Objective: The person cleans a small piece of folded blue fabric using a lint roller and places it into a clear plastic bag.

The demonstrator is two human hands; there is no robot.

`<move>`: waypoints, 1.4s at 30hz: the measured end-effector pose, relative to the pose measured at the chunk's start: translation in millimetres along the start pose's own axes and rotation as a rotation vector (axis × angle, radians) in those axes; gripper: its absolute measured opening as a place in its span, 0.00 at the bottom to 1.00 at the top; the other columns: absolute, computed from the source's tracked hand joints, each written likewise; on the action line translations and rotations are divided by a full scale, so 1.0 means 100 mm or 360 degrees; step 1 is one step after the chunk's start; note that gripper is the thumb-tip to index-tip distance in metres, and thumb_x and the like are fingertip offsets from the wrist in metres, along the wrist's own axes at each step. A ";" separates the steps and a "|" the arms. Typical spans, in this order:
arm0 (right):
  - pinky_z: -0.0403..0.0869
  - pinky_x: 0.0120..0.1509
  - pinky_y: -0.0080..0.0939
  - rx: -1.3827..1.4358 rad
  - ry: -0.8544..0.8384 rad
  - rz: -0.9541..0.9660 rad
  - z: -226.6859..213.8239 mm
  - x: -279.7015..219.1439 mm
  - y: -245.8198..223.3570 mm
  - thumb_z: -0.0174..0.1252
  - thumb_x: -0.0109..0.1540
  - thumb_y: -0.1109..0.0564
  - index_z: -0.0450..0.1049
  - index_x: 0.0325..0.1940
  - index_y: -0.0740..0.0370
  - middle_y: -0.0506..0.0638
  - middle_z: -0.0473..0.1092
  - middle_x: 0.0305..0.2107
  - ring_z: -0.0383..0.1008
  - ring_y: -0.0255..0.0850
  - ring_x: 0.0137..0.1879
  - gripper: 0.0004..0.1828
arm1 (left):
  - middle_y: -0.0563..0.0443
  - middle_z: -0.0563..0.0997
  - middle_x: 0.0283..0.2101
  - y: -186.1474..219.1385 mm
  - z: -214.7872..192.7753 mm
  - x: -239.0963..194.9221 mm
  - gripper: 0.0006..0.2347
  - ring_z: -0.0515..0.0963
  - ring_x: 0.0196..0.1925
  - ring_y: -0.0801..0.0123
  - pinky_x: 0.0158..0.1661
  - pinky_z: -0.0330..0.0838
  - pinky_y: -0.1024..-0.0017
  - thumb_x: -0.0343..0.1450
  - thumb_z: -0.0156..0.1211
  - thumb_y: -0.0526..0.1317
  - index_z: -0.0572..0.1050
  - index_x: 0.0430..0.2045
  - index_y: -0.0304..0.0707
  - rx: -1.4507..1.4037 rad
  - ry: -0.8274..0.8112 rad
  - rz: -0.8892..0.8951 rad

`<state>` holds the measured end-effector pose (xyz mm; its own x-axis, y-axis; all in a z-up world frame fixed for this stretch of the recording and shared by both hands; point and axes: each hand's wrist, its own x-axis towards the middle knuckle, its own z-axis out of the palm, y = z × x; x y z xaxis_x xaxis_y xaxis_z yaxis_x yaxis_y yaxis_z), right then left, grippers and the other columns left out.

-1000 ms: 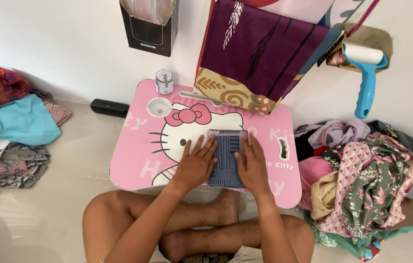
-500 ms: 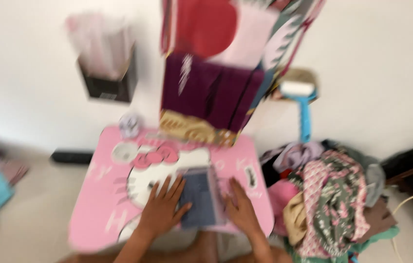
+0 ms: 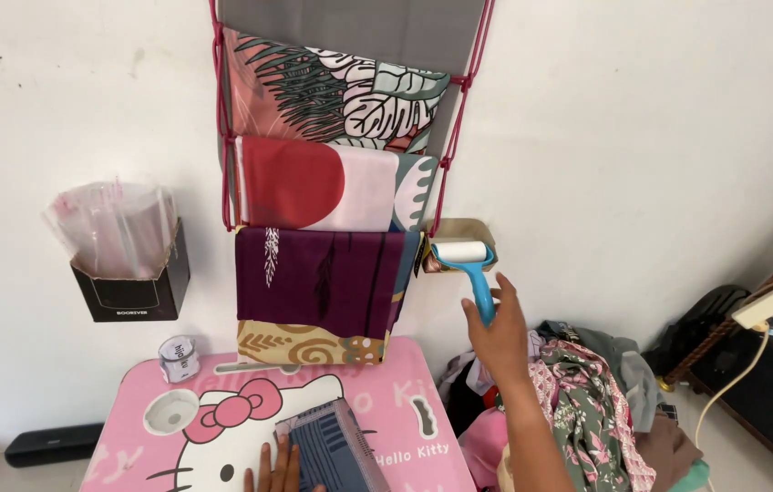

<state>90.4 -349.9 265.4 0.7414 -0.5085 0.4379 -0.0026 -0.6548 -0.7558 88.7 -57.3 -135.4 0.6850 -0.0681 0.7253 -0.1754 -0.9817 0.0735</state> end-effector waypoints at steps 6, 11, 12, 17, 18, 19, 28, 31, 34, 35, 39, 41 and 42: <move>0.64 0.71 0.55 -0.0169 0.0226 -0.0795 0.24 0.55 0.73 0.52 0.67 0.59 0.65 0.69 0.68 0.66 0.69 0.59 0.68 0.61 0.66 0.25 | 0.46 0.68 0.66 0.19 -1.09 0.18 0.19 0.65 0.69 0.53 0.63 0.58 0.52 0.78 0.43 0.50 0.67 0.61 0.42 -0.0273 0.0286 0.0645; 0.66 0.70 0.60 -0.0118 0.0455 -0.1206 -0.21 -0.46 0.16 0.51 0.75 0.62 0.67 0.68 0.77 0.71 0.69 0.58 0.69 0.66 0.64 0.19 | 0.38 0.61 0.74 0.15 -1.98 0.03 0.26 0.55 0.77 0.46 0.72 0.47 0.47 0.77 0.52 0.49 0.63 0.67 0.29 -0.0955 -0.0397 0.0548; 0.68 0.66 0.56 -0.0089 0.0426 -0.1053 -0.26 -0.75 0.06 0.52 0.75 0.64 0.66 0.70 0.78 0.72 0.69 0.59 0.71 0.63 0.63 0.20 | 0.37 0.65 0.71 0.14 -2.01 0.02 0.23 0.59 0.74 0.45 0.70 0.51 0.46 0.77 0.52 0.46 0.66 0.64 0.28 -0.0914 -0.0277 0.0566; 0.70 0.58 0.52 -0.0285 -0.0055 -0.0415 0.09 -2.02 0.27 0.49 0.64 0.60 0.67 0.74 0.54 0.56 0.74 0.56 0.75 0.53 0.55 0.31 | 0.40 0.72 0.66 0.12 -2.09 -0.09 0.18 0.69 0.68 0.48 0.67 0.59 0.47 0.75 0.52 0.40 0.72 0.59 0.31 -0.0794 -0.0107 0.0506; 0.70 0.64 0.48 -0.0146 -0.0284 -0.0524 0.27 -2.24 0.38 0.51 0.65 0.58 0.69 0.70 0.57 0.55 0.74 0.57 0.74 0.50 0.60 0.26 | 0.41 0.71 0.67 0.12 -2.07 -0.13 0.18 0.68 0.70 0.48 0.67 0.58 0.47 0.76 0.51 0.40 0.72 0.60 0.32 -0.0780 -0.0112 0.0507; 0.70 0.69 0.45 -0.0003 -0.0513 -0.0627 0.45 -2.46 0.50 0.53 0.67 0.57 0.71 0.66 0.60 0.55 0.73 0.59 0.73 0.47 0.64 0.23 | 0.42 0.70 0.68 0.12 -2.05 -0.17 0.19 0.66 0.71 0.48 0.68 0.57 0.48 0.76 0.50 0.40 0.72 0.61 0.33 -0.0766 -0.0118 0.0509; 0.73 0.35 0.63 -0.0568 -0.0991 -0.0492 1.03 -2.71 0.12 0.49 0.67 0.52 0.65 0.70 0.51 0.56 0.70 0.45 0.75 0.61 0.44 0.25 | 0.41 0.70 0.69 0.01 -1.94 -0.23 0.17 0.67 0.72 0.52 0.69 0.60 0.53 0.80 0.42 0.34 0.70 0.62 0.27 -0.0911 -0.0038 0.0485; 0.74 0.37 0.61 -0.0530 -0.1031 -0.0491 1.24 -2.51 0.03 0.48 0.67 0.54 0.65 0.70 0.53 0.56 0.71 0.50 0.75 0.60 0.49 0.25 | 0.39 0.75 0.63 0.02 -1.90 -0.23 0.15 0.71 0.69 0.52 0.66 0.64 0.55 0.80 0.40 0.31 0.74 0.56 0.29 -0.0892 0.0055 0.0470; 0.74 0.43 0.61 -0.0495 -0.1020 -0.0571 1.47 -2.36 0.01 0.48 0.66 0.55 0.66 0.68 0.56 0.58 0.72 0.49 0.74 0.59 0.53 0.24 | 0.40 0.75 0.63 0.03 -1.94 -0.20 0.14 0.72 0.68 0.53 0.66 0.64 0.55 0.80 0.41 0.32 0.73 0.58 0.31 -0.0882 0.0048 0.0437; 0.74 0.43 0.61 -0.0494 -0.1022 -0.0574 1.49 -2.31 0.00 0.48 0.66 0.55 0.66 0.68 0.56 0.58 0.72 0.49 0.74 0.59 0.53 0.24 | 0.40 0.75 0.63 0.04 -1.92 -0.22 0.14 0.72 0.68 0.53 0.66 0.64 0.55 0.80 0.41 0.32 0.73 0.58 0.31 -0.0880 0.0048 0.0434; 0.74 0.60 0.54 -0.0263 -0.1013 -0.0567 1.31 -2.31 -0.09 0.50 0.66 0.56 0.69 0.66 0.62 0.57 0.73 0.55 0.73 0.55 0.60 0.23 | 0.42 0.73 0.66 0.05 -1.96 -0.24 0.13 0.71 0.69 0.53 0.65 0.65 0.55 0.80 0.46 0.33 0.74 0.57 0.34 -0.0863 0.0030 0.0424; 0.72 0.65 0.51 -0.0203 -0.0992 -0.0605 1.11 -2.41 -0.13 0.50 0.67 0.57 0.70 0.65 0.64 0.57 0.73 0.57 0.72 0.52 0.64 0.22 | 0.42 0.73 0.66 0.03 -1.95 -0.20 0.13 0.71 0.69 0.52 0.65 0.65 0.55 0.80 0.46 0.33 0.74 0.57 0.33 -0.0865 0.0031 0.0421; 0.73 0.63 0.52 -0.0284 -0.0988 -0.0536 0.97 -2.50 -0.10 0.50 0.66 0.55 0.69 0.66 0.60 0.56 0.73 0.58 0.73 0.52 0.63 0.23 | 0.43 0.73 0.66 0.04 -1.94 -0.22 0.13 0.71 0.70 0.54 0.66 0.63 0.57 0.80 0.46 0.33 0.73 0.58 0.33 -0.0856 0.0007 0.0411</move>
<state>-30.0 -161.6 116.4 0.9652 0.1127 0.2360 0.2226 -0.8280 -0.5146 -64.0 -25.0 -18.6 0.5700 -0.2909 0.7685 -0.6701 -0.7058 0.2299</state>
